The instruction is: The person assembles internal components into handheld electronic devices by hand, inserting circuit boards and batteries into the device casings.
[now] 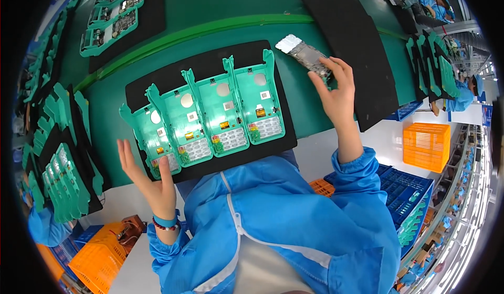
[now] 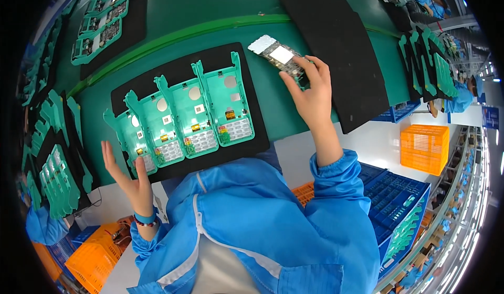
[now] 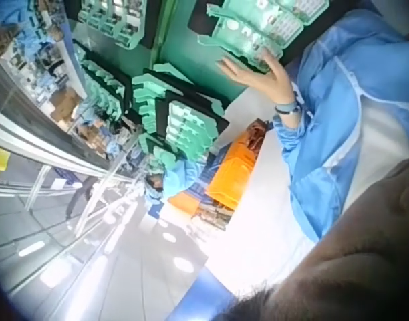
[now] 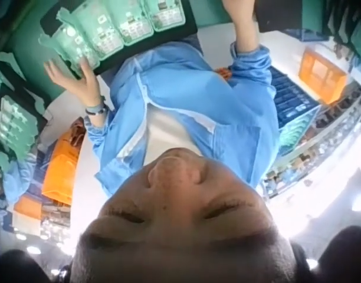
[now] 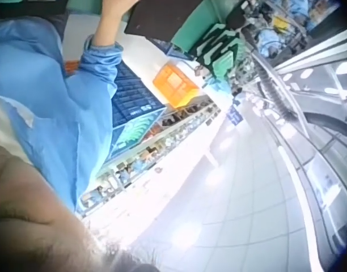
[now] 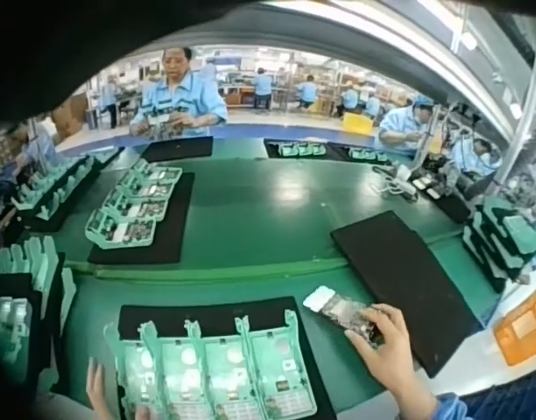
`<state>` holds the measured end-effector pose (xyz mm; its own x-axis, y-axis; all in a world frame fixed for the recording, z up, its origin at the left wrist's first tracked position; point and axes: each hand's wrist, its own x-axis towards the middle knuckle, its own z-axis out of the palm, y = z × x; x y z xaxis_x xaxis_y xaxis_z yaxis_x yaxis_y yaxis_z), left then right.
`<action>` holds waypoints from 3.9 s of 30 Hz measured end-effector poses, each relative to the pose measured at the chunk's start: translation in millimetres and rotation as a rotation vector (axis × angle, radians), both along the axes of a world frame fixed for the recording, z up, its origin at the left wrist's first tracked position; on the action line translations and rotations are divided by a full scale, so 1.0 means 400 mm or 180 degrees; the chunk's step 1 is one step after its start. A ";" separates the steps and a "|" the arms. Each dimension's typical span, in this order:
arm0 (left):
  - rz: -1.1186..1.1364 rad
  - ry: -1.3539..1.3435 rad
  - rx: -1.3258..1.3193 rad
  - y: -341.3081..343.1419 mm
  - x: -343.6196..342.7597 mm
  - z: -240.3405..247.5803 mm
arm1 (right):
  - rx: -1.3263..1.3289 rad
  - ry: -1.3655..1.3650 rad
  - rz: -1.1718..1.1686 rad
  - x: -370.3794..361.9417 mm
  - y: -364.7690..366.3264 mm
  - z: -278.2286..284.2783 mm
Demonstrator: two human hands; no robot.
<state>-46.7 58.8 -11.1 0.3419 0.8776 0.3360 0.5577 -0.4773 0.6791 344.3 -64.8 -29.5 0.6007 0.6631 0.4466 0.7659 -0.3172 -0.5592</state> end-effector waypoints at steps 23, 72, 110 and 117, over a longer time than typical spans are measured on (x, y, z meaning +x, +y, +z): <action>-0.2856 -0.3481 -0.6753 -0.033 0.087 -0.003 | 0.0336 -0.0096 0.3541 -0.269 0.020 0.185; -0.1339 -0.0422 -0.0299 -0.102 0.111 0.093 | 0.0718 0.3069 0.2891 -0.321 0.019 0.122; -0.1620 0.0071 0.1152 -0.130 0.264 -0.077 | -0.0818 -0.0817 0.2511 -0.092 0.202 0.267; -0.1976 0.0809 0.1279 -0.118 0.271 -0.064 | -0.0808 -0.1114 0.2134 -0.075 0.247 0.153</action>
